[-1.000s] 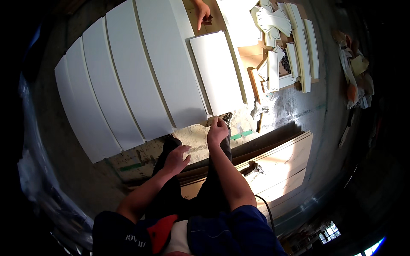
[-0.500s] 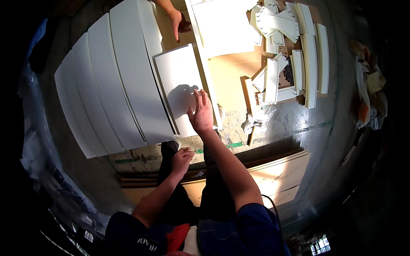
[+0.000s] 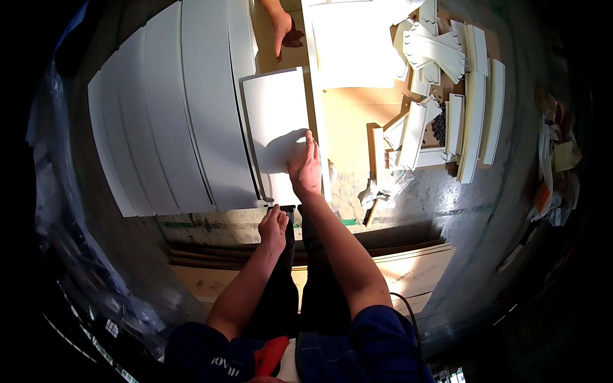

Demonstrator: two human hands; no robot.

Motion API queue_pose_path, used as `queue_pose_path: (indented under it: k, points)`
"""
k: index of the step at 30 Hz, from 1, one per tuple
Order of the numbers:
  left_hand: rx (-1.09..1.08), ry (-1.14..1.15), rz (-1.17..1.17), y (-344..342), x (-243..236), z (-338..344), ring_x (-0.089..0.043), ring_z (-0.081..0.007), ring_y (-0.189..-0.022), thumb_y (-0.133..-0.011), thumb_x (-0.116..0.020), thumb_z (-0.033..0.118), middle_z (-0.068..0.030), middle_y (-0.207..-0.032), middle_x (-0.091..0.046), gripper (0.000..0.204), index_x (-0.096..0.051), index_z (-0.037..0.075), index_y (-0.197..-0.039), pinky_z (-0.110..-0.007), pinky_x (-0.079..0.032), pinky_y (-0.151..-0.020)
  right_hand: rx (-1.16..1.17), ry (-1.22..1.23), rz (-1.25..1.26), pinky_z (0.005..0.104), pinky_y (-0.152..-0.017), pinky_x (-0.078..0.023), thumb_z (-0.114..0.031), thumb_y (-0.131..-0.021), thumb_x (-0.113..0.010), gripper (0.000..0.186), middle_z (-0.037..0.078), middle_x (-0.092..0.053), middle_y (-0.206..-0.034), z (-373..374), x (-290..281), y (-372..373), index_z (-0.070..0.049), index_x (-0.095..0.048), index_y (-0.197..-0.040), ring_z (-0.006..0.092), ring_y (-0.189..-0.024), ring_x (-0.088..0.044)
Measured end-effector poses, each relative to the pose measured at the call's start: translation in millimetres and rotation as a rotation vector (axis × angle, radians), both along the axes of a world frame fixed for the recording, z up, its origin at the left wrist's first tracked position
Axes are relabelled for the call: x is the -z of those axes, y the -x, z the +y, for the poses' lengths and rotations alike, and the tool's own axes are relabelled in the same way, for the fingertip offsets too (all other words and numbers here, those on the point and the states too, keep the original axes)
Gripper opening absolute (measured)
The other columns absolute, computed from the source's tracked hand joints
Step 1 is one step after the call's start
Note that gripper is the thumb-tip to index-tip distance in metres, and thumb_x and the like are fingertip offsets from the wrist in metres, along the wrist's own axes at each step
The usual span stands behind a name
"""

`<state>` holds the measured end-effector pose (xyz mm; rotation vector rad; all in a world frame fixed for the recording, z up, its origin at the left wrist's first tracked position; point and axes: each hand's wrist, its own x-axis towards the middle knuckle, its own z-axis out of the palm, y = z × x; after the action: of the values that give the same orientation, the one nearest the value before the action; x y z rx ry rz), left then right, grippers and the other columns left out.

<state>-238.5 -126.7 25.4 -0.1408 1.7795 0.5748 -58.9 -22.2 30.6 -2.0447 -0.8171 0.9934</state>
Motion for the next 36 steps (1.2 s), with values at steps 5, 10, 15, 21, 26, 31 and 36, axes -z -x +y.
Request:
queue_pose_path:
  k: [5,10,15,21,26,31,36]
  points:
    - [-0.206,-0.038,-0.049,-12.1,18.5,15.4,-0.066,-0.0154,-0.094,-0.094,-0.071,0.02,-0.0046,-0.101,-0.066,0.023,-0.065,0.002,-0.107,-0.029,-0.056,-0.088,-0.033,-0.021,-0.035,0.0438,-0.114,-0.037,-0.001,-0.078,-0.072,0.092,0.024,-0.039,-0.148,1.4,6.7,1.6,-0.009,-0.024,-0.156,0.0417,-0.136,-0.041]
    - [-0.243,0.007,0.138,-33.6,-4.7,34.8,-0.06,-0.0118,-0.074,-0.092,-0.072,0.012,-0.0033,-0.083,-0.06,0.018,-0.061,-0.001,-0.085,-0.026,-0.06,-0.076,-0.054,0.023,-0.076,0.0445,-0.114,-0.038,-0.001,-0.077,-0.074,0.094,0.025,-0.039,-0.148,-0.6,4.9,2.1,-0.013,-0.025,-0.156,0.0424,-0.135,-0.042]
    - [-0.276,-0.002,0.167,-28.6,-7.4,35.8,-0.062,-0.0172,-0.07,-0.087,-0.072,0.005,-0.0074,-0.081,-0.06,0.017,-0.059,-0.005,-0.082,-0.03,-0.061,-0.072,-0.068,-0.014,-0.056,0.0449,-0.115,-0.037,0.0,-0.076,-0.074,0.094,0.027,-0.038,-0.148,2.0,-0.5,5.6,-0.011,-0.025,-0.156,0.0433,-0.135,-0.041]
    - [-0.165,-0.022,0.208,-20.3,-0.4,31.8,-0.064,-0.0212,-0.077,-0.089,-0.07,0.017,-0.0084,-0.082,-0.063,0.025,-0.062,-0.007,-0.084,-0.032,-0.056,-0.069,-0.061,-0.017,-0.05,0.046,-0.114,-0.037,-0.001,-0.074,-0.076,0.096,0.026,-0.04,-0.146,2.5,8.6,13.2,-0.011,-0.026,-0.156,0.0435,-0.135,-0.041]
    - [-0.183,0.008,0.261,-22.9,-3.5,34.5,-0.057,-0.0124,-0.07,-0.086,-0.077,0.021,-0.0011,-0.074,-0.058,0.031,-0.06,0.003,-0.067,-0.029,-0.048,-0.06,-0.134,-0.039,-0.109,0.0467,-0.111,-0.041,-0.002,-0.073,-0.079,0.102,0.022,-0.045,-0.145,1.2,11.6,7.3,-0.014,-0.022,-0.157,0.0423,-0.131,-0.046]
    - [-0.112,0.01,0.295,-20.8,-1.5,31.2,-0.05,-0.0104,-0.061,-0.086,-0.077,0.023,0.001,-0.068,-0.056,0.032,-0.06,0.003,-0.067,-0.029,-0.039,-0.051,-0.173,-0.09,-0.164,0.0457,-0.112,-0.04,-0.003,-0.072,-0.08,0.101,0.021,-0.041,-0.151,-0.2,21.9,6.6,-0.006,-0.022,-0.155,0.0417,-0.134,-0.045]
    - [-0.044,0.012,0.295,-13.4,4.7,25.6,-0.052,-0.0108,-0.062,-0.086,-0.077,0.028,0.0001,-0.071,-0.058,0.035,-0.065,-0.001,-0.072,-0.029,-0.041,-0.052,-0.128,0.018,-0.05,0.0456,-0.112,-0.039,-0.003,-0.073,-0.079,0.1,0.02,-0.041,-0.152,9.4,-1.1,6.6,-0.005,-0.023,-0.155,0.0413,-0.134,-0.045]
